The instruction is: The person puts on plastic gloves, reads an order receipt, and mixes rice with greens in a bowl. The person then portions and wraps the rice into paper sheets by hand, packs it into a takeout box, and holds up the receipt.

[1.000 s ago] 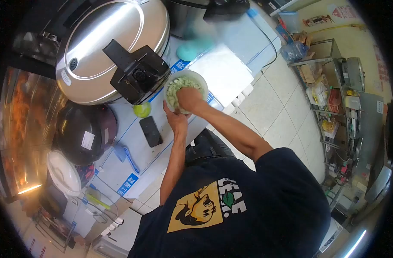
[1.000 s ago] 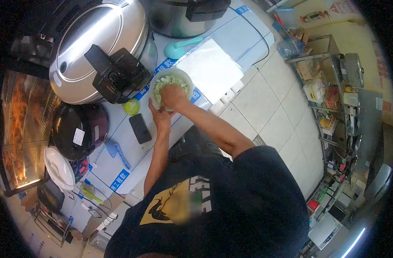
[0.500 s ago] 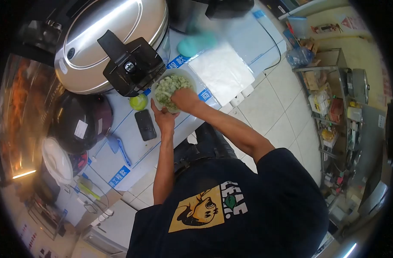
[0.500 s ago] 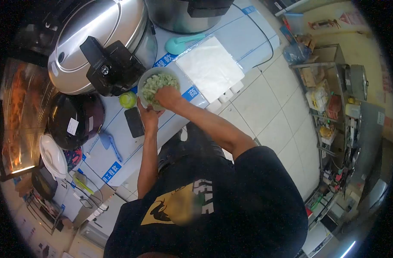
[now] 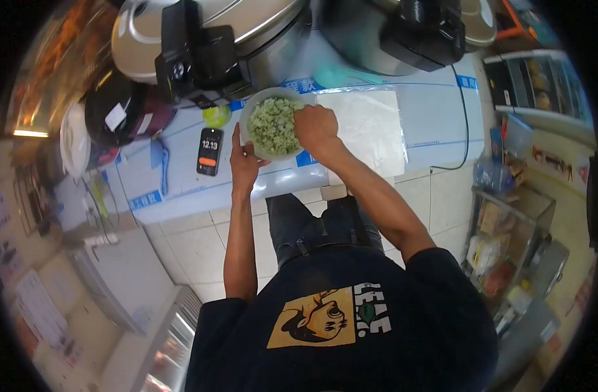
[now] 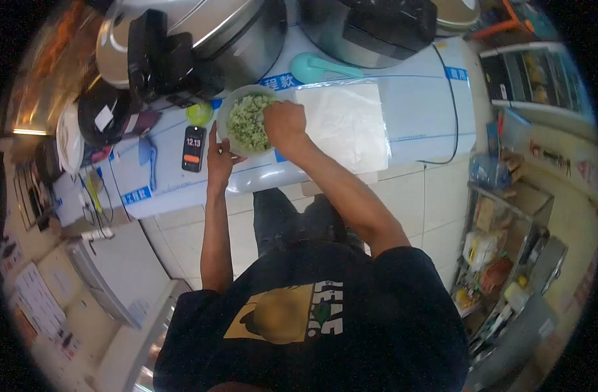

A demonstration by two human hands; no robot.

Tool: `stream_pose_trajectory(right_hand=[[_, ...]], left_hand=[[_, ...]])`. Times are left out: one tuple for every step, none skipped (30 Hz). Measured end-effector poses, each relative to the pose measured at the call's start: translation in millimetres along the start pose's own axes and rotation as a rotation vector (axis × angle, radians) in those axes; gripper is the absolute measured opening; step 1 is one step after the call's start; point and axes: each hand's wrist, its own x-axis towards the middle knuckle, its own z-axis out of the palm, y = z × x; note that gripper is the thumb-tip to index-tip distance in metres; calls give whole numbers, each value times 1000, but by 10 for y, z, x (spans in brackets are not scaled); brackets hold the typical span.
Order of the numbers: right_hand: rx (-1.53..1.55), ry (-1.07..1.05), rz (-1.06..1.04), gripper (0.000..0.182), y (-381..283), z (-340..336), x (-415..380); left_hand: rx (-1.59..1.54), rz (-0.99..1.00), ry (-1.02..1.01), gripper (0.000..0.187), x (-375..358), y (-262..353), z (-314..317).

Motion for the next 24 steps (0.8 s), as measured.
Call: stream_pose_trajectory(right_hand=[[-7,-9,-34,13,38,38,90],[-67,10,-123,13,49,72,189],[-125,31,-213,14,24,93,245],[-135,30,-249,14,17,11,246],[-138,-27,-218,14,50,-95,271],[-141,-81,-179,15,47,-169,296],[-157,-77,-196,15,15,-157,342],[-155,-59,-208,15,-14,-112,396],[-152,-50,-204,16,-32,-35,393],[-208,-86,-229,17,-131,62,380],[-261,-45,-293,17,-196,250,331],[-311,7,-355,17,-227,348,264],[-318,27,-338,17,-217,193,129],[-226,83,-264,17,-201,-53,-52],[-136,147,-196,16,-106,-269,-77],[-23,4,-292,18,228,-317,17],[218,108,-54,18,480,-448,-2],[163,153,90,30,772,-329,65],[127,346,84,45,1060,5,199],[76,343,181,54,1273,351,417],[74,311,195,51,1443,596,616],[88,278,195,43,1574,814,792],[45,370,159,33,1621,975,899],[-50,429,75,31,1643,960,878]], left_hand=[[-14,-6,33,53,-11,-8,55],[12,-6,86,52,-15,-6,92],[36,-7,139,52,-28,-10,108],[11,30,174,51,-54,-23,133],[-2,31,201,51,-63,-22,114],[14,5,194,50,-67,-7,98],[27,-18,182,50,-52,7,101],[6,-12,191,50,-15,26,107],[-19,-35,159,51,-24,89,114],[-39,-60,115,52,-38,108,128],[-47,-52,98,52,-12,-8,101],[364,36,188,56,59,-186,34],[773,133,288,60,133,-224,14],[768,220,409,60,6,102,75],[753,313,536,61,-192,446,166],[707,335,514,53,-262,581,218],[661,367,511,47,-335,722,227],[691,358,416,37,-378,688,215],[656,404,431,35,-446,716,326],[633,376,371,36,-454,694,393],[566,339,310,37,-556,894,495],[525,289,255,37,-600,935,552],[566,314,270,37,-626,962,588],[581,336,274,37,-655,1007,585]])
